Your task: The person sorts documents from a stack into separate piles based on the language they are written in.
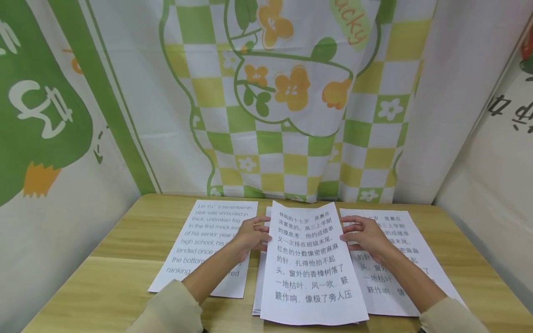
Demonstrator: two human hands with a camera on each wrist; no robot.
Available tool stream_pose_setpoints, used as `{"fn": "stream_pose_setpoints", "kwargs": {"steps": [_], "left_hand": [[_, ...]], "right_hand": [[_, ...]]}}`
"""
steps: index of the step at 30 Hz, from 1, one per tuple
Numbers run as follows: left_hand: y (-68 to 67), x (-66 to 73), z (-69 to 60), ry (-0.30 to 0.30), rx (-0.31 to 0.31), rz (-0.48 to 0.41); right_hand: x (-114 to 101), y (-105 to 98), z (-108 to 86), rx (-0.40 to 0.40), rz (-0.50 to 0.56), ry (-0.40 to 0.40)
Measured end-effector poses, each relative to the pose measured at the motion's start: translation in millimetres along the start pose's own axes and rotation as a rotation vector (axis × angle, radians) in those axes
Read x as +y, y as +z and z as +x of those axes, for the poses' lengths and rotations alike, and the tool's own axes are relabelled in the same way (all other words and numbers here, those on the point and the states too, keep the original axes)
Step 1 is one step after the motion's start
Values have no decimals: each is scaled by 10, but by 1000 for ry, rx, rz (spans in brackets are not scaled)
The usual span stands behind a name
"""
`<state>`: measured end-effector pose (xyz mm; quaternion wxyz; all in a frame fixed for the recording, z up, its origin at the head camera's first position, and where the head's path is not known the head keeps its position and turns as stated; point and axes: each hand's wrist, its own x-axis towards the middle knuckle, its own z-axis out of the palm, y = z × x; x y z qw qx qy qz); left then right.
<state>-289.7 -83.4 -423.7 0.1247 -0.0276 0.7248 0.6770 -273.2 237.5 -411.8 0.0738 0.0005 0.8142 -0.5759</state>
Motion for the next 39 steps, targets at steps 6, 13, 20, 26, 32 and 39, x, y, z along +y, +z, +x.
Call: {"fn": "stream_pose_setpoints", "kwargs": {"steps": [6,13,20,26,32,39], "left_hand": [[9,6,-3,9,5,10],[12,32,21,4,-1,19],[82,63,33,29,-22,-15],[203,92,49,34,-53,-42],[338,108,84,36,-79,-58],[470,106,118,8,-119,-83]], "right_hand": [[-24,3,-12,-5,-3,0],[-32,-58,-8,-16,4,13],[-5,-192,-13,-5,10,4],[11,-356,-31,-12,17,1],[19,-503,-71,-9,25,3],[76,-663,-115,-5,41,1]]}}
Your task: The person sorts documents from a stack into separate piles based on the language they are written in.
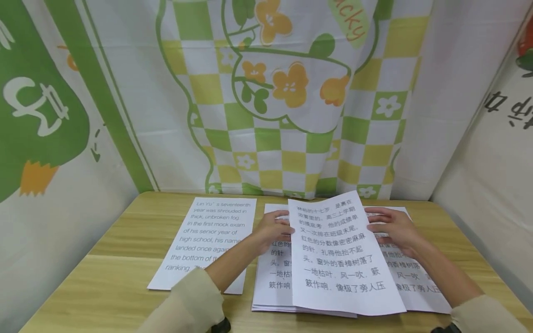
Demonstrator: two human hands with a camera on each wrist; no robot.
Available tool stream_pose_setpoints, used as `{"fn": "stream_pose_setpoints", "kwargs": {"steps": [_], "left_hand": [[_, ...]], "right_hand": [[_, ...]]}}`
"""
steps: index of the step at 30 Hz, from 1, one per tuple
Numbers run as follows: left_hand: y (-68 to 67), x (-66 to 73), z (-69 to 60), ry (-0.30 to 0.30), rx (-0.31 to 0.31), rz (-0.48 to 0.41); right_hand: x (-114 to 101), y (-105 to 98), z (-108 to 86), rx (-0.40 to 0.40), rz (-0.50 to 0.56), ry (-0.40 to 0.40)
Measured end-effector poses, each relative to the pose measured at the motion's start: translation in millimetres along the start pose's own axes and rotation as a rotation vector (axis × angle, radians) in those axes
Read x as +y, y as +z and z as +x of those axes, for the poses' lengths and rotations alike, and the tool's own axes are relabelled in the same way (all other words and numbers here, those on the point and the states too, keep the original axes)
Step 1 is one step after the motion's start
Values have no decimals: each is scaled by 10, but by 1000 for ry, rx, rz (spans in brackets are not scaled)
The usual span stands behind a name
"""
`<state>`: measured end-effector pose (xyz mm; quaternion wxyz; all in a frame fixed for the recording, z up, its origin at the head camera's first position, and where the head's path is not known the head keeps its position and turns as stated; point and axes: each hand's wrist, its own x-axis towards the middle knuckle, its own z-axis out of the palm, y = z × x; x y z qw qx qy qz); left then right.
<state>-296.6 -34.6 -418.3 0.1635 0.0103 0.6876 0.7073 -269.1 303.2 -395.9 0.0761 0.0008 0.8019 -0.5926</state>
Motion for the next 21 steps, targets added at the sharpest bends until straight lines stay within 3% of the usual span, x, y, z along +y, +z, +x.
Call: {"fn": "stream_pose_setpoints", "kwargs": {"steps": [14,21], "left_hand": [[249,-3,47,-18,-80,7],[421,-10,94,-22,-94,-38]], "right_hand": [[85,-309,-47,-50,6,-31],[220,-469,-37,-83,72,-44]]}}
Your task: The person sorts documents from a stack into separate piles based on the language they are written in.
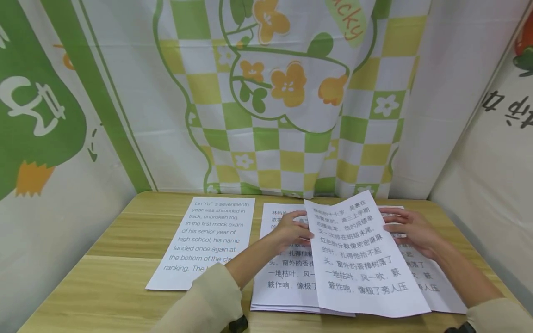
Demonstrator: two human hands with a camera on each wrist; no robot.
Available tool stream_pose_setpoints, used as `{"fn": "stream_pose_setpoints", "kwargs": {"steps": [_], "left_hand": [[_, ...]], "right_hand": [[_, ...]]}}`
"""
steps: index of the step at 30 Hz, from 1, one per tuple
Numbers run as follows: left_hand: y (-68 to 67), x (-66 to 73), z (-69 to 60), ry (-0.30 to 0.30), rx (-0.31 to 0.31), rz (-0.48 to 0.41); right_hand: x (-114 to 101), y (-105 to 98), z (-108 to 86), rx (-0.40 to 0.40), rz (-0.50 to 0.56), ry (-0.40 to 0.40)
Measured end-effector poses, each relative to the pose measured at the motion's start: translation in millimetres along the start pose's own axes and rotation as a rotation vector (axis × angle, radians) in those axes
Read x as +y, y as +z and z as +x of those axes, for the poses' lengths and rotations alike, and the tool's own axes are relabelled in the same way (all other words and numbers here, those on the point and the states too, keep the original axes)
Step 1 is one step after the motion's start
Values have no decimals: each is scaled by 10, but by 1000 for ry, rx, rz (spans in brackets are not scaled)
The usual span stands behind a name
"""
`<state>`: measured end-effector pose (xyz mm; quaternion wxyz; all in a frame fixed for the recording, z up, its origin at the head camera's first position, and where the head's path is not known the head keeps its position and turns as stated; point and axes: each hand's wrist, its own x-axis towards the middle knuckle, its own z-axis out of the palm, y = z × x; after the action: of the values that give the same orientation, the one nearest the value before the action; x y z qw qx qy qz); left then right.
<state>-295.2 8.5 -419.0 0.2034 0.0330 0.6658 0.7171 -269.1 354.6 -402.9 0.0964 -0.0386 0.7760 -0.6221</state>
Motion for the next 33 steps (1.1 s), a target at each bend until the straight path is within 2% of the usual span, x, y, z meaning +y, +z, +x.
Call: {"fn": "stream_pose_setpoints", "kwargs": {"steps": [6,12,19,22,26,33], "left_hand": [[147,-46,59,-13,-17,-26],[289,-64,121,-20,-15,-38],[463,-57,198,-48,-96,-9],[545,-50,214,-71,-101,6],[636,-19,206,-98,-84,46],[727,14,182,-105,-99,71]], "right_hand": [[101,-153,-13,-33,65,-23],[191,-298,-35,-41,75,-64],[304,-511,-66,-59,128,-122],[331,-617,-74,-54,139,-142],[332,-723,-99,-31,132,-129],[279,-779,-161,69,103,-40]]}}
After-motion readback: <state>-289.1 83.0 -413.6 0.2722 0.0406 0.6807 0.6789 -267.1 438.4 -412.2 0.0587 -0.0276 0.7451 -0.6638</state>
